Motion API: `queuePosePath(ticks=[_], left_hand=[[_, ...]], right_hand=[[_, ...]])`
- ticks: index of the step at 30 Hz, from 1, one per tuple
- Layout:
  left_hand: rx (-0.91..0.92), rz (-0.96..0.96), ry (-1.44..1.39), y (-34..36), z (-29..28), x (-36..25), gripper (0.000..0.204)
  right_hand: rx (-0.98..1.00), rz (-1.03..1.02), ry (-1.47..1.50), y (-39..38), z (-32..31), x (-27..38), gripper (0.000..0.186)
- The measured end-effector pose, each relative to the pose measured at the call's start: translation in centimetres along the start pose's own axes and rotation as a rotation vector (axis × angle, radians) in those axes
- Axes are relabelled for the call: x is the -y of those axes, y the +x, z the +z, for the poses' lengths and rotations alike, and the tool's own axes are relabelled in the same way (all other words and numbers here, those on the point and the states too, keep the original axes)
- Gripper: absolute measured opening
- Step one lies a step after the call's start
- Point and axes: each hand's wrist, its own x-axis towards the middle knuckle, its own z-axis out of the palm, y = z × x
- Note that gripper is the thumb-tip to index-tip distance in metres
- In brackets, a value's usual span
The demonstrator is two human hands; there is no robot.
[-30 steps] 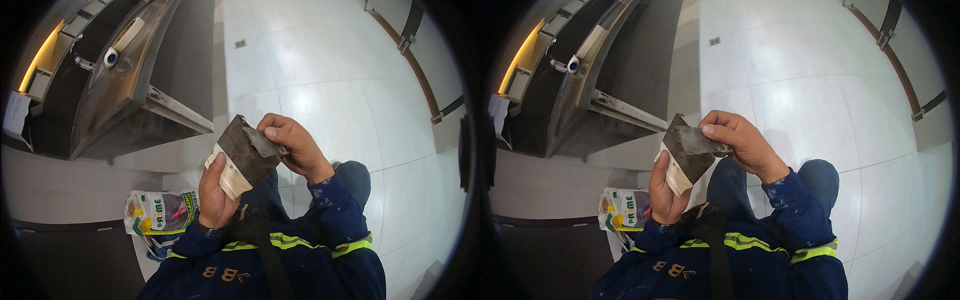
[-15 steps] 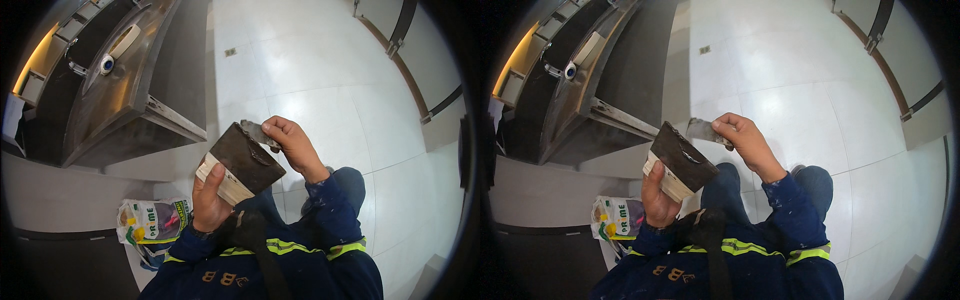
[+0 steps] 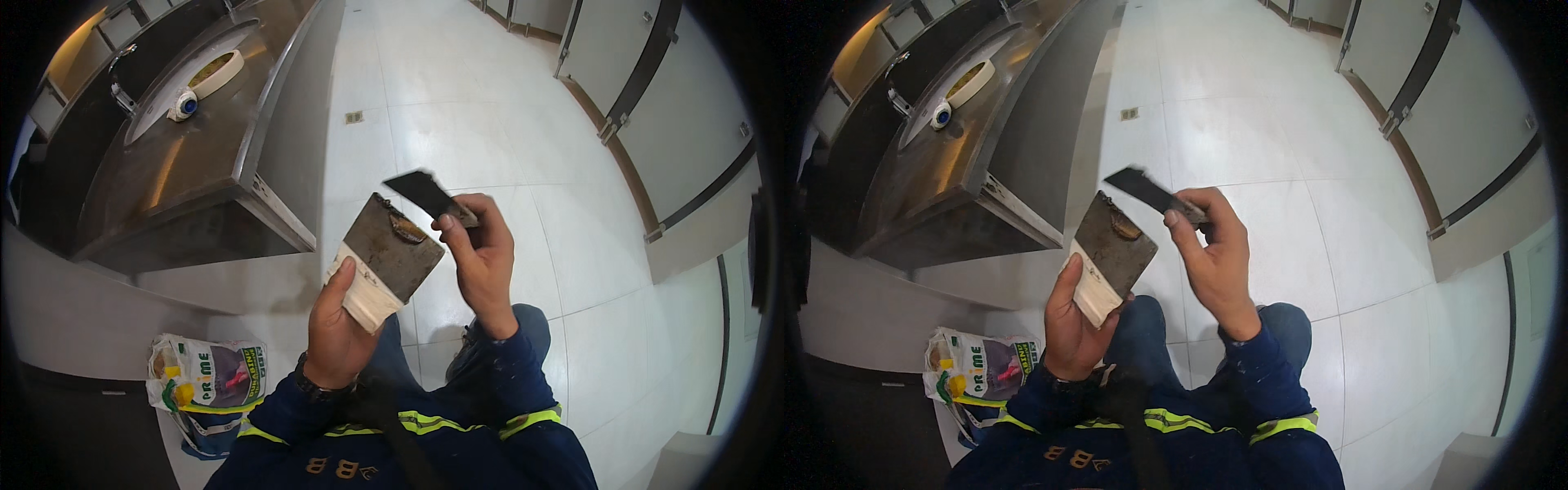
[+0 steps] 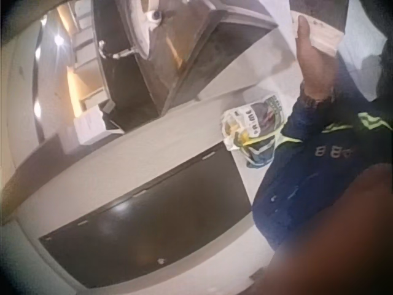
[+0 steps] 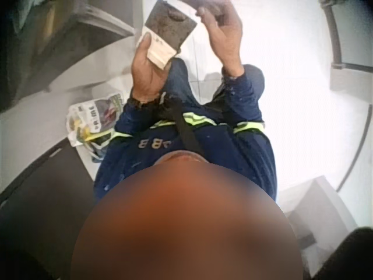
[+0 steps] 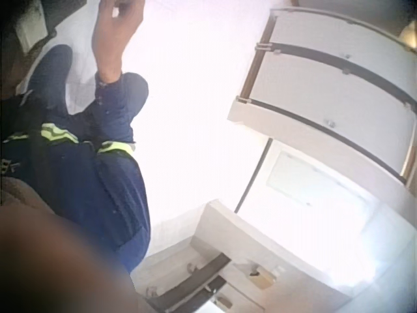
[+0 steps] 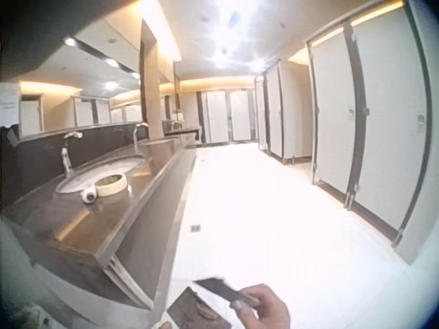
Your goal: The person kneels in a restroom and applies masking tape along the edge of a stainless steel sink cabinet. Then, using a putty knife and a small trowel, the person spreads a gray compound along the taped edge of the cabinet.
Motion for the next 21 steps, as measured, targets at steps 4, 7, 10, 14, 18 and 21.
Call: queuePosePath(ticks=[4,7,10,14,18,21], left_hand=[[-0.014,-0.041,-0.099,0.8,1.8,0.8,0.039],[0.011,-0.008,-0.098,1.2,2.0,0.6,0.04],[0.053,0.041,-0.03,1.4,2.0,0.3,0.042],[0.088,0.091,0.03,1.5,2.1,0.0,0.048],[0.112,0.126,0.072,1.3,2.0,0.0,0.048],[0.113,0.13,0.077,1.1,2.2,-0.3,0.048]], right_hand=[[0.009,-0.289,-0.146,-0.2,0.5,0.6,0.032],[0.062,-0.4,-0.268,0.4,-0.2,1.3,0.047],[0.124,-0.448,-0.404,1.3,-1.3,2.6,0.049],[0.174,-0.591,-0.631,2.5,-2.7,4.2,0.046],[0.198,-0.668,-0.76,3.2,-3.2,5.2,0.044],[0.197,-0.714,-0.824,3.6,-3.3,5.4,0.042]])
